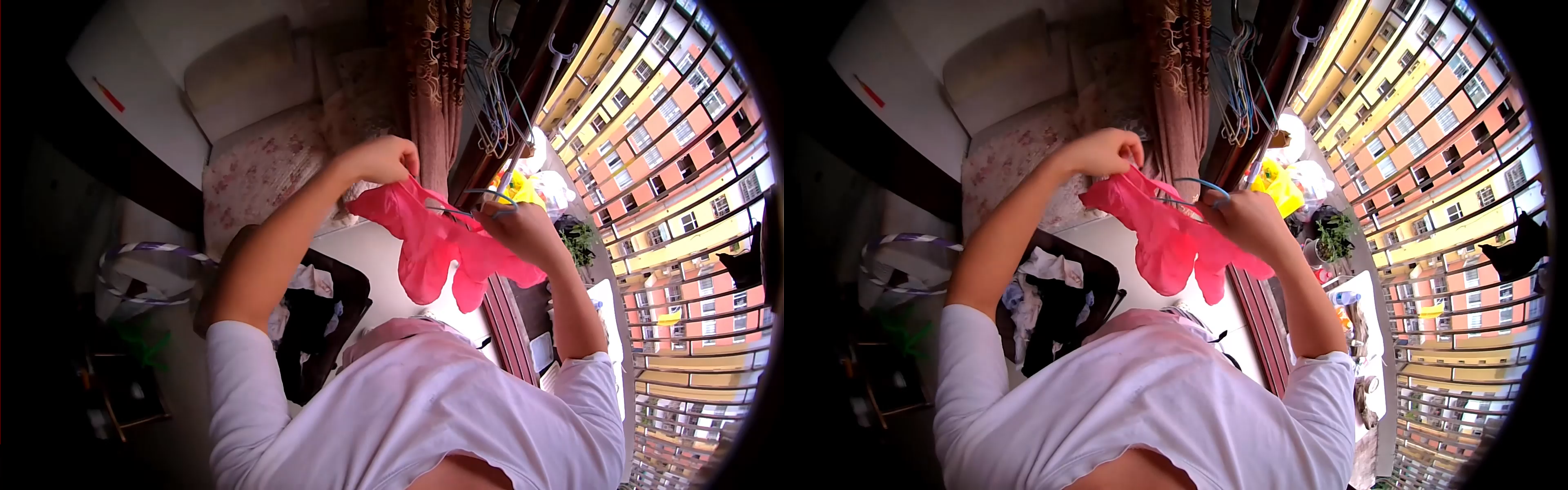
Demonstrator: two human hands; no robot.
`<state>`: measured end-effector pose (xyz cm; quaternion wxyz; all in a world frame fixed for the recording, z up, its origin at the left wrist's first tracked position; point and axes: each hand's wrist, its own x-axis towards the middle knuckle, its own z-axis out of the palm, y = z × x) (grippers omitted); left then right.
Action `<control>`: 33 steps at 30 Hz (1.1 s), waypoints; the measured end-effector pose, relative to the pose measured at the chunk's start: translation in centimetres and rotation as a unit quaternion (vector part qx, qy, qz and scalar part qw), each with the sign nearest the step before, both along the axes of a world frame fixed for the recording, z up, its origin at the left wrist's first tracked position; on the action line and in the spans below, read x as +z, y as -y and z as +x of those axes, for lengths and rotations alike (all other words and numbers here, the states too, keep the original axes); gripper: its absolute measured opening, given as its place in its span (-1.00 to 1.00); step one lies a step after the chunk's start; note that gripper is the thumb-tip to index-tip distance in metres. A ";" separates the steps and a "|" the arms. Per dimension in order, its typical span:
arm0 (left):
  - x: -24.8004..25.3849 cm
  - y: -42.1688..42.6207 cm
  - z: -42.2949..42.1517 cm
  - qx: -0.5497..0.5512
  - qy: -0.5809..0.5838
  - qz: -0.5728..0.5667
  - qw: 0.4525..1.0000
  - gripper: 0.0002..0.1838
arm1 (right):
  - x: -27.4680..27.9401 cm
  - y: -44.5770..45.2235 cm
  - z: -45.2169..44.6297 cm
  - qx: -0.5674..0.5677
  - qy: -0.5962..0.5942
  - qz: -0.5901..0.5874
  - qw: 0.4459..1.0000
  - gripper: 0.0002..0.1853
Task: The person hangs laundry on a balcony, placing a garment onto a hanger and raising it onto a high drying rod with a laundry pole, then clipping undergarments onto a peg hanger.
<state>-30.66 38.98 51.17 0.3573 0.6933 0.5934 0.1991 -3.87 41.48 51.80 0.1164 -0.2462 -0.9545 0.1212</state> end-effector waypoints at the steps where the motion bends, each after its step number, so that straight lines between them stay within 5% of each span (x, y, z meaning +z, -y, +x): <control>1: -0.2 0.0 0.9 -0.024 -0.029 0.038 0.999 -0.79 | 0.6 -0.1 -0.5 0.000 0.001 0.001 1.000 -0.76; 7: -0.2 -0.8 3.4 -0.075 0.041 0.087 0.993 -0.67 | 0.7 -0.9 -2.4 0.013 0.032 0.026 0.999 -0.67; 9: 2.5 0.5 2.9 0.001 0.265 -0.055 0.963 -0.60 | 2.5 -0.9 -1.9 -0.002 -0.016 0.005 1.000 -0.69; 11: 0.7 -0.1 0.2 0.007 0.145 0.167 0.975 -0.55 | 3.0 -1.3 -0.8 -0.038 -0.135 -0.140 0.980 -0.72; 14: -0.1 2.1 -2.5 -0.011 0.061 0.215 0.975 -0.50 | 4.1 -1.6 0.3 -0.057 -0.135 -0.190 0.971 -0.73; 16: -0.9 3.3 -3.7 -0.020 0.322 -0.003 0.947 -0.57 | 4.4 -1.7 1.1 -0.070 -0.153 -0.212 0.963 -0.70; 17: -1.3 3.6 -4.3 -0.023 0.321 -0.003 0.947 -0.57 | 4.0 -1.9 1.6 -0.072 -0.155 -0.211 0.962 -0.70; 19: -2.4 3.9 -5.1 0.023 0.211 0.008 0.977 -0.69 | 3.1 -2.5 2.5 -0.132 -0.238 -0.332 0.903 -0.70; 23: -2.7 3.9 -4.2 0.171 0.300 0.172 0.923 -0.82 | 1.3 -3.6 3.3 -0.097 -0.362 -0.512 0.773 -0.68; 25: -2.6 3.9 -3.7 0.165 0.291 0.169 0.927 -0.83 | 1.3 -3.2 2.8 -0.099 -0.360 -0.513 0.773 -0.67; 29: -0.9 3.5 -2.8 0.217 0.175 0.284 0.917 -0.84 | 2.0 -2.3 1.2 -0.161 -0.226 -0.281 0.919 -0.68; 31: 1.9 3.9 0.5 0.074 0.050 0.388 0.917 -0.65 | 1.1 -2.7 -0.3 -0.079 -0.191 -0.252 0.945 -0.64; 33: 2.5 4.2 4.5 0.007 0.152 0.269 0.951 -0.41 | 1.7 -2.2 -2.2 -0.024 -0.124 -0.195 0.973 -0.62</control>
